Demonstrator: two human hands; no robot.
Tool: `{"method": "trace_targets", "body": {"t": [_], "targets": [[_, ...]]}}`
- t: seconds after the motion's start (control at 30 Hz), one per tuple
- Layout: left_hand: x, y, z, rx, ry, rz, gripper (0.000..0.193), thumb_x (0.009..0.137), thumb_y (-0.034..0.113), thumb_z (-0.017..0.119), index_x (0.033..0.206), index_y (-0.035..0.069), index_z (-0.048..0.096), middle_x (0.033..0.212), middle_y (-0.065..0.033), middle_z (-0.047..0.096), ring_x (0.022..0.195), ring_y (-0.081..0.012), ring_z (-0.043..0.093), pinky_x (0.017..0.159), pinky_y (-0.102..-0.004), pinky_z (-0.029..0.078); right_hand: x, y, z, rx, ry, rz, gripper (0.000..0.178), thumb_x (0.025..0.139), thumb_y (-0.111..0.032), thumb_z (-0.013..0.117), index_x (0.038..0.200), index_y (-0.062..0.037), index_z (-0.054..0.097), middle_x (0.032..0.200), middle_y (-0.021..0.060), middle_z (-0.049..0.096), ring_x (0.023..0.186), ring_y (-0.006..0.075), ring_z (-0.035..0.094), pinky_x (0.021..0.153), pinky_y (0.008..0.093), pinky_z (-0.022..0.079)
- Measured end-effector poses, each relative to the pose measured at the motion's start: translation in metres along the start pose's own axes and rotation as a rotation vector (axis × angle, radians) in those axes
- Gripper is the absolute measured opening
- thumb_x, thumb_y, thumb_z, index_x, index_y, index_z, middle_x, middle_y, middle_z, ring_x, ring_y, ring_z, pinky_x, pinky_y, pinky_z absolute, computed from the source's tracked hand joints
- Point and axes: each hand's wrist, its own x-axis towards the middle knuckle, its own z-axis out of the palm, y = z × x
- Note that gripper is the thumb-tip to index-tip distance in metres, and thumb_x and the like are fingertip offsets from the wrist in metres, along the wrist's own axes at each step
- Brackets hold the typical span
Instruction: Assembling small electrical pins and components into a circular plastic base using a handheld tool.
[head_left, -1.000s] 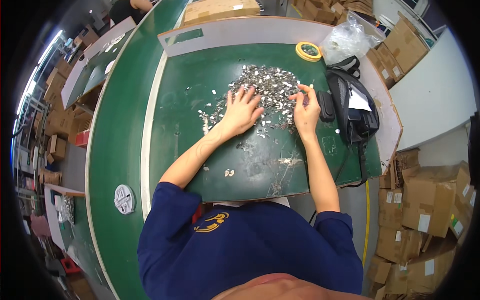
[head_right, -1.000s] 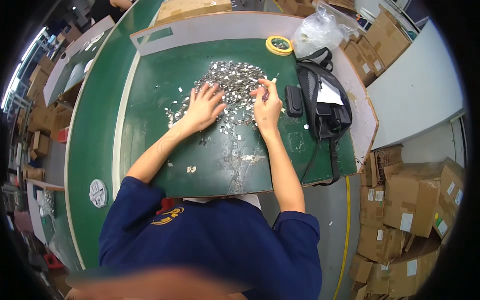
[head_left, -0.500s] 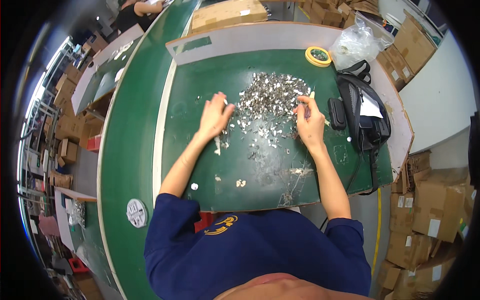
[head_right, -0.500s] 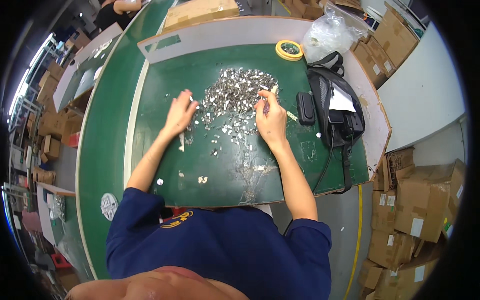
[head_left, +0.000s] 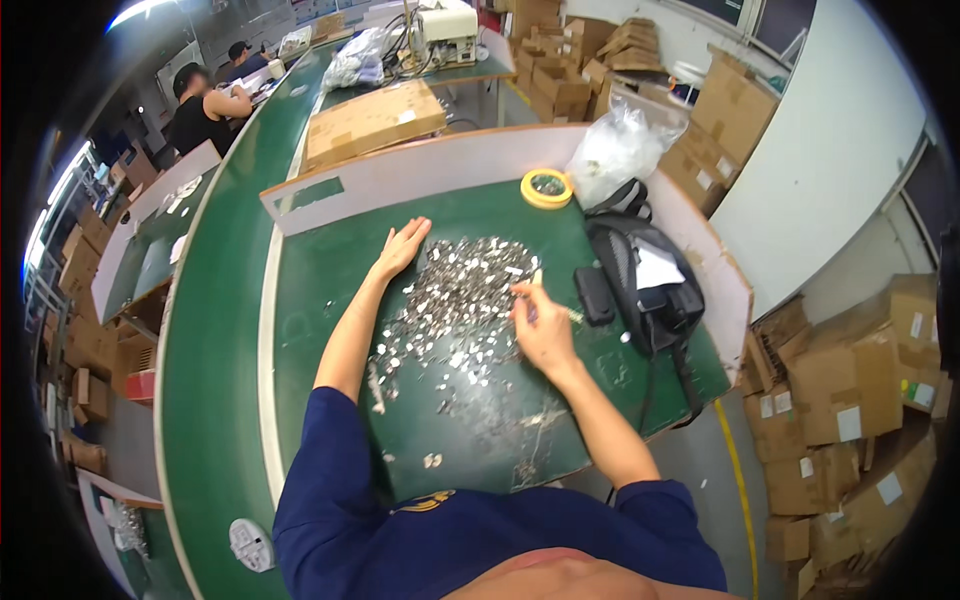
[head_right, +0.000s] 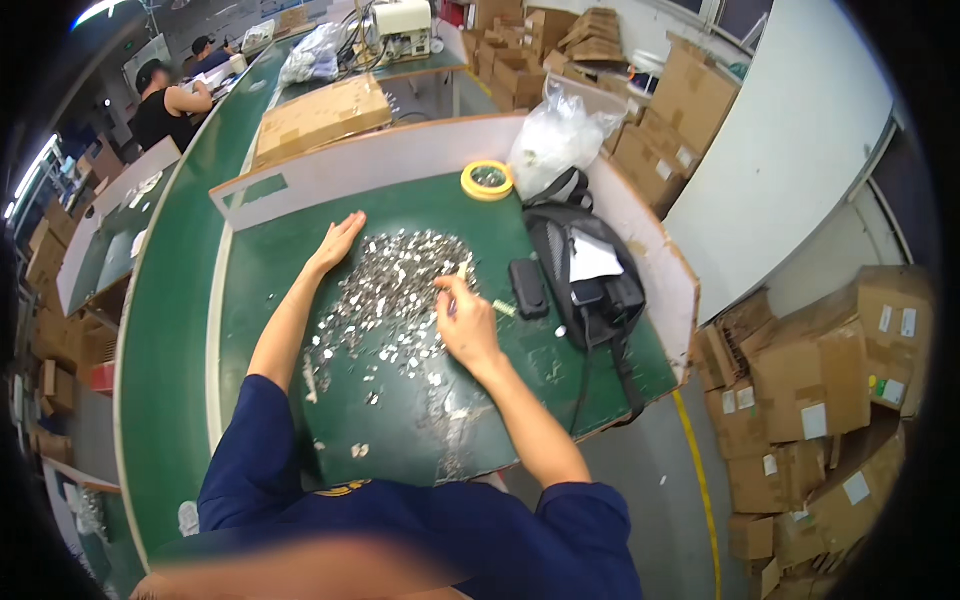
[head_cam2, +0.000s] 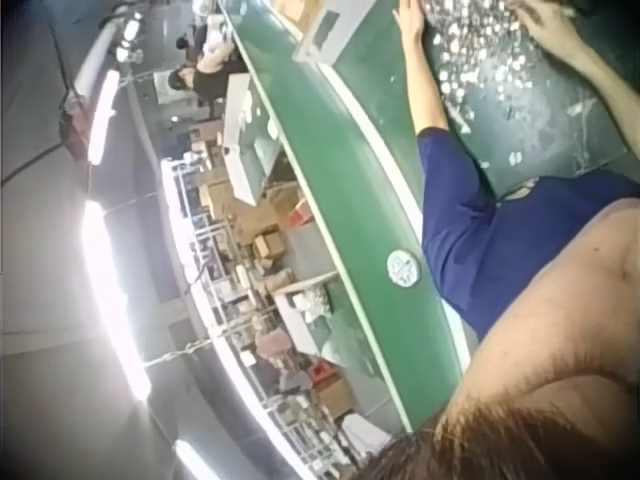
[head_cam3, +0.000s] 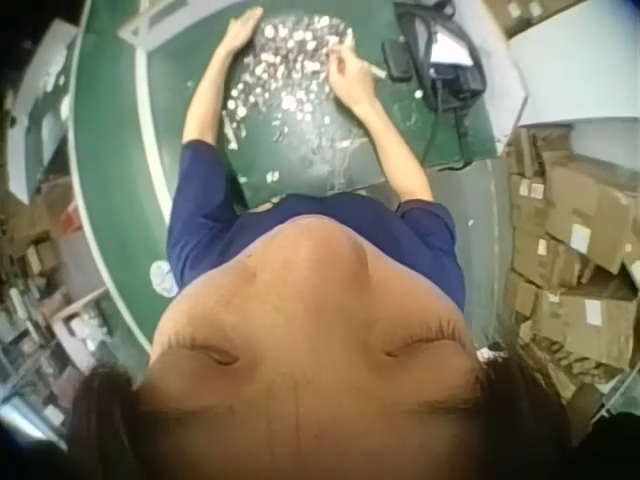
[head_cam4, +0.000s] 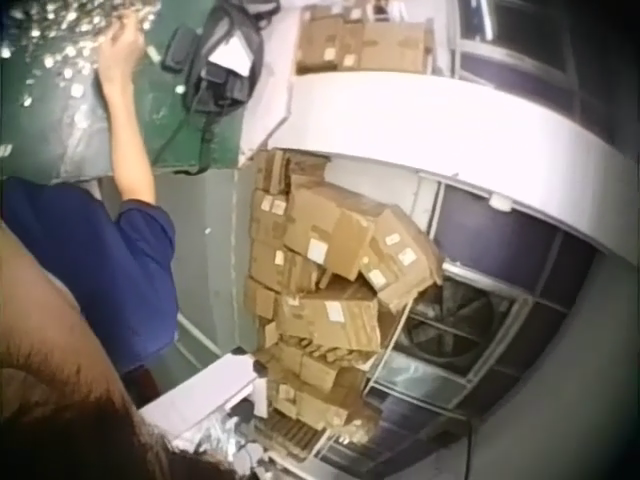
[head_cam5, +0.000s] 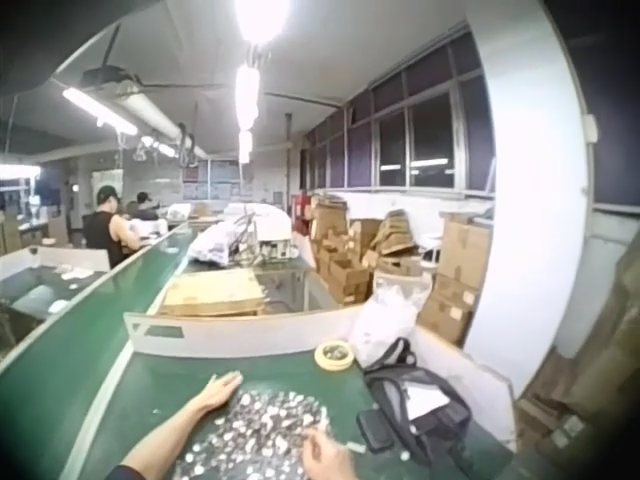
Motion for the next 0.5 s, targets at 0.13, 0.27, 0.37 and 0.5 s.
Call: {"method": "trace_targets", "body": {"t": [0.13, 0.27, 0.37, 0.5], "targets": [[-0.001, -0.009, -0.019, -0.624, -0.194, -0.071, 0.061, 0.099, 0.045, 0.040, 0.131, -0.006, 0.048, 0.131, -0.0186, 0.054, 0.123, -0.0286, 0.052, 0.108, -0.0383, 0.035, 0.000, -0.005, 0.001, -0.051, -0.019, -0.044, 0.017, 0.089, -0.006, 0.056, 0.105, -0.0022, 0.061, 0.071, 0.0102, 0.068, 0.063, 0.0171, 0.067, 0.057, 0.0297, 0.051], [-0.007, -0.006, -0.026, -0.875, -0.006, -0.114, 0.050, 0.098, 0.035, 0.048, 0.122, -0.009, 0.055, 0.122, -0.0176, 0.060, 0.107, -0.0257, 0.063, 0.100, -0.0341, 0.043, -0.004, -0.004, 0.004, -0.058, -0.072, -0.028, 0.017, 0.089, -0.006, 0.056, 0.105, -0.0019, 0.060, 0.071, 0.0097, 0.068, 0.062, 0.0169, 0.067, 0.057, 0.0294, 0.051], [-0.004, -0.026, -0.019, -0.992, 0.110, -0.145, 0.039, 0.095, 0.026, 0.054, 0.114, -0.008, 0.060, 0.114, -0.0169, 0.064, 0.094, -0.0251, 0.067, 0.089, -0.0319, 0.049, -0.007, -0.008, 0.007, -0.055, -0.085, -0.090, 0.017, 0.089, -0.006, 0.056, 0.106, -0.0020, 0.060, 0.072, 0.0095, 0.068, 0.062, 0.0162, 0.066, 0.057, 0.0296, 0.051], [0.018, -0.022, -0.020, -0.788, 0.118, -0.269, 0.029, 0.090, 0.017, 0.059, 0.105, -0.006, 0.065, 0.102, -0.0154, 0.068, 0.083, -0.0229, 0.069, 0.079, -0.0306, 0.053, -0.006, -0.007, 0.009, -0.039, -0.087, -0.102, 0.019, 0.088, -0.005, 0.056, 0.107, -0.0021, 0.059, 0.072, 0.0099, 0.067, 0.061, 0.0176, 0.065, 0.056, 0.0301, 0.050]]}}
